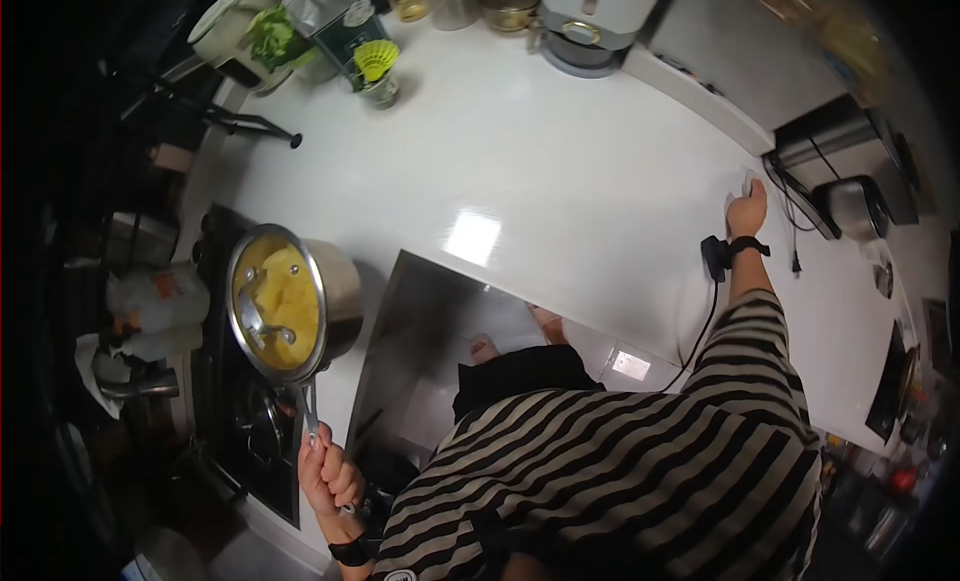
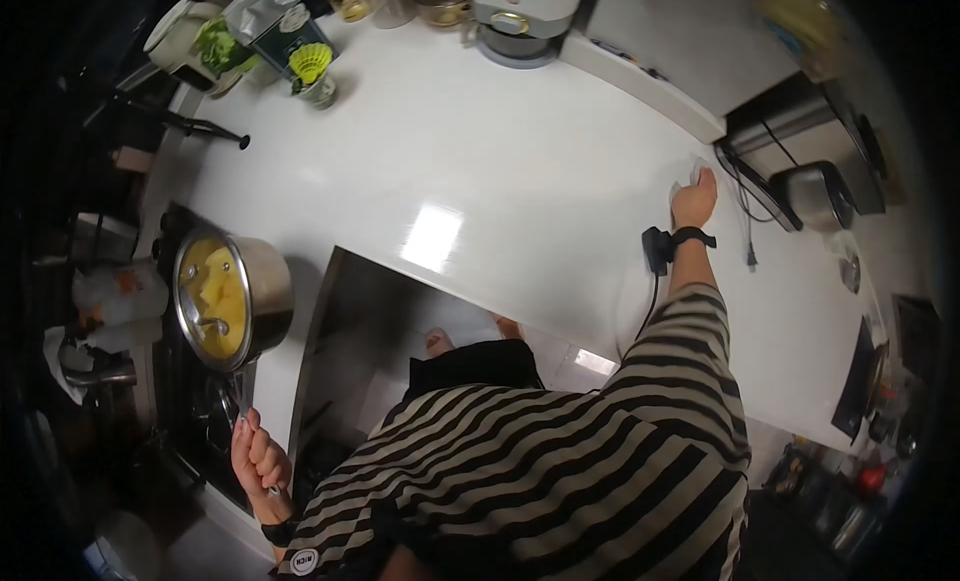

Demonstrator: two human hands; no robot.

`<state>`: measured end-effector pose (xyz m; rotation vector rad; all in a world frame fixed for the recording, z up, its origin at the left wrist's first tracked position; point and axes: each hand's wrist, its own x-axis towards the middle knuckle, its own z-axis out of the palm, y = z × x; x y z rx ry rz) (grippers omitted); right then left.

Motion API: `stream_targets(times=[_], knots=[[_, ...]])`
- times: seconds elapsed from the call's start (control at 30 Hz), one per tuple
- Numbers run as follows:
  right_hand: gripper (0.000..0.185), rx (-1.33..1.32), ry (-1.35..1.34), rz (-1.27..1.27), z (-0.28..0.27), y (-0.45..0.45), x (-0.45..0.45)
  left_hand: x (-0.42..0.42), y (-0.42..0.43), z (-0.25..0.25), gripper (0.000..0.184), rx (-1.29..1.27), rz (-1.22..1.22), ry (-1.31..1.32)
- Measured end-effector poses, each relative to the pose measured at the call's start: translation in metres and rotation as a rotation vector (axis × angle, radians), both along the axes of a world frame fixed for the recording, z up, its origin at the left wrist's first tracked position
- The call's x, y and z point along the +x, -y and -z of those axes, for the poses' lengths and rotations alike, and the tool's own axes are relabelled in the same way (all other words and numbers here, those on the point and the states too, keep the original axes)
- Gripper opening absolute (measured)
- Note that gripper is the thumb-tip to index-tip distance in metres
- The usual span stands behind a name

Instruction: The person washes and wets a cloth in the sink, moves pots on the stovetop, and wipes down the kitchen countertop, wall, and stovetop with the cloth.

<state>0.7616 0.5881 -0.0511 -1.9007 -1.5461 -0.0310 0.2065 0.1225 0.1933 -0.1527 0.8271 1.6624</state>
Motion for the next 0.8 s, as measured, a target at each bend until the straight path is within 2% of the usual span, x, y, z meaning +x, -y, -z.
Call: stream_targets(times=[0.03,0.1,0.17,0.23,0.37,0.5,0.57,0.63,0.7,0.77,0.8], knots=[[0.049,-0.021,0.048,0.009,-0.008,0.009,-0.021,-0.001,0.001,0.000,0.015,0.011,0.029,-0.020],[0.053,-0.004,-0.001,-0.180,0.013,0.026,-0.066,-0.005,0.006,0.001,0.014,0.049,0.087,-0.054],[0.061,-0.077,-0.011,-0.313,-0.001,0.058,-0.152,-0.009,0.012,0.001,0.013,0.030,0.087,-0.091],[0.068,-0.035,0.003,-0.507,-0.020,0.097,-0.248,-0.014,0.020,0.001,0.013,-0.031,0.078,-0.126],[0.058,0.033,-0.066,-0.859,-0.027,0.129,-0.408,-0.023,0.041,0.003,0.014,-0.055,0.080,-0.179],[0.046,0.175,-0.094,-1.039,-0.032,0.129,-0.533,-0.029,0.068,-0.003,0.016,-0.190,0.026,-0.209],[0.055,0.181,-0.160,-1.152,-0.014,0.136,-0.593,-0.031,0.079,-0.008,0.017,-0.229,0.007,-0.230],[0.045,0.195,-0.233,-1.271,-0.019,0.164,-0.637,-0.034,0.091,-0.011,0.018,-0.254,-0.009,-0.228],[0.038,0.139,-0.307,-1.311,-0.020,0.200,-0.673,-0.038,0.103,-0.014,0.015,-0.261,-0.027,-0.243],[0.034,-0.159,-0.189,-1.562,-0.023,0.234,-0.695,-0.042,0.112,-0.015,0.012,-0.249,-0.042,-0.255],[0.034,-0.147,-0.182,-1.564,-0.026,0.232,-0.698,-0.043,0.117,-0.016,0.012,-0.262,-0.051,-0.265]])
